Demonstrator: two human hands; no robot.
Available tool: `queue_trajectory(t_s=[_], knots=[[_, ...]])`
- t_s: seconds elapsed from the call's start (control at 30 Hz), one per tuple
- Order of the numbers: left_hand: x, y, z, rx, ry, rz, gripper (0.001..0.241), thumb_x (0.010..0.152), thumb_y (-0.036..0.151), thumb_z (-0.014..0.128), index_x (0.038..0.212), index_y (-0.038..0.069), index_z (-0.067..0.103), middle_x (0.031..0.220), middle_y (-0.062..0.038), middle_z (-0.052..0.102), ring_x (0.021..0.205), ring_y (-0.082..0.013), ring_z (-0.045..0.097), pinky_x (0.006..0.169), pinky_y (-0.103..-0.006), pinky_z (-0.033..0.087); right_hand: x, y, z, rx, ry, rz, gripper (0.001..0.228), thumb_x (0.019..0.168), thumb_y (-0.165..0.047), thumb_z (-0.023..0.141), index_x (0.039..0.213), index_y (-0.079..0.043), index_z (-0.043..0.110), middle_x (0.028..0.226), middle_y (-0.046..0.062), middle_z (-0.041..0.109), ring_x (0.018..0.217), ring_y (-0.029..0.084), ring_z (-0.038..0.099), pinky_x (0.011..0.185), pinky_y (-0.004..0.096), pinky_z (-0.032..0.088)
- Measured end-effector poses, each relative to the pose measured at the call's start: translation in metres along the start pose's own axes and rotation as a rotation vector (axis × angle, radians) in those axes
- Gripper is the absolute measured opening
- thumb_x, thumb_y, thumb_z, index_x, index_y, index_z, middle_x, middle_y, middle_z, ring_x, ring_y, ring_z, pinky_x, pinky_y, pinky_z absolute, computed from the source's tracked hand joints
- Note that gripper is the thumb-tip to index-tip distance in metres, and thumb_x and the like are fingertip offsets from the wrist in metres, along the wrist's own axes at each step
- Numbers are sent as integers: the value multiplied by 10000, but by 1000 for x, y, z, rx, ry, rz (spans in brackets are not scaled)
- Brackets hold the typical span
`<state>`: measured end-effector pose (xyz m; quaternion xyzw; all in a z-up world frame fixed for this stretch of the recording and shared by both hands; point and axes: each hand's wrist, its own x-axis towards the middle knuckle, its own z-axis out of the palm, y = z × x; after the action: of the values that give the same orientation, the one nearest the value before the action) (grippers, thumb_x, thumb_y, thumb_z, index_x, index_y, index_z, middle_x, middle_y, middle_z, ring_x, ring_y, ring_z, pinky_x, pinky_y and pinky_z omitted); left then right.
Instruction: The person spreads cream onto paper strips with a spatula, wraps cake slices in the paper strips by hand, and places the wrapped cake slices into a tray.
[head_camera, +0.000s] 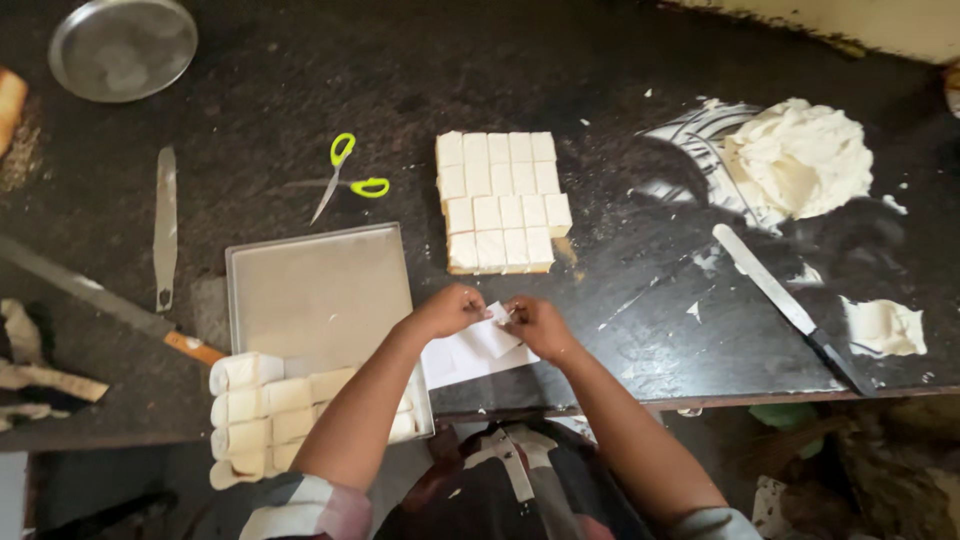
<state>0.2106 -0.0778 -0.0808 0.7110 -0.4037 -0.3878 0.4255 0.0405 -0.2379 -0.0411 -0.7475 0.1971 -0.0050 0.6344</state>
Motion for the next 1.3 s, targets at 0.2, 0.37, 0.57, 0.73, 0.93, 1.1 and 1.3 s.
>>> queue_trajectory(t_s=[0.2,0.37,0.57,0.73,0.93,1.1,1.3], knots=[[5,-2,-7,41,-27,49,202,781,124,854,924,4,777,798,-63,758,731,-118,692,692,-312,561,-10,-23,5,-297,41,-157,216,799,-34,789,998,8,718,804,82,723,710,110,641,673,286,528],[18,-6,0,80,-9,109,169,855,147,833,907,-4,777,801,-93,760,729,-148,680,683,-325,552,1,-3,4,-243,92,-36,296,821,-36,766,1107,-13,695,839,105,723,734,146,647,667,308,529],[20,1,-2,-11,-34,126,225,757,100,821,956,28,744,798,-70,757,713,-122,684,661,-321,554,1,11,4,-73,183,-71,297,836,-5,745,1117,-7,647,858,61,727,756,108,665,671,288,541],[12,16,-6,50,-31,132,270,780,211,891,824,-15,749,726,-100,716,659,-135,611,614,-343,524,-10,-16,2,-336,295,-28,321,772,-19,833,1067,-8,708,745,102,663,667,137,562,616,309,496],[13,10,-4,-51,5,61,332,943,287,791,804,-5,716,704,-123,675,631,-139,536,578,-369,469,-16,-17,12,-424,408,-65,182,880,-69,747,1046,-22,691,816,121,722,683,218,677,663,343,544],[-14,31,-18,275,243,483,449,680,202,856,1054,23,684,1071,-179,703,1027,-336,641,877,-424,518,-29,-29,21,-658,576,-299,199,794,27,673,979,-42,703,954,211,713,823,411,697,709,457,555],[-36,35,-16,657,-222,139,550,725,77,760,1267,125,682,1222,-140,707,1198,-376,600,1035,-475,460,-33,-32,23,-605,523,-295,130,870,-32,685,998,-49,703,919,206,718,835,423,696,722,462,559]])
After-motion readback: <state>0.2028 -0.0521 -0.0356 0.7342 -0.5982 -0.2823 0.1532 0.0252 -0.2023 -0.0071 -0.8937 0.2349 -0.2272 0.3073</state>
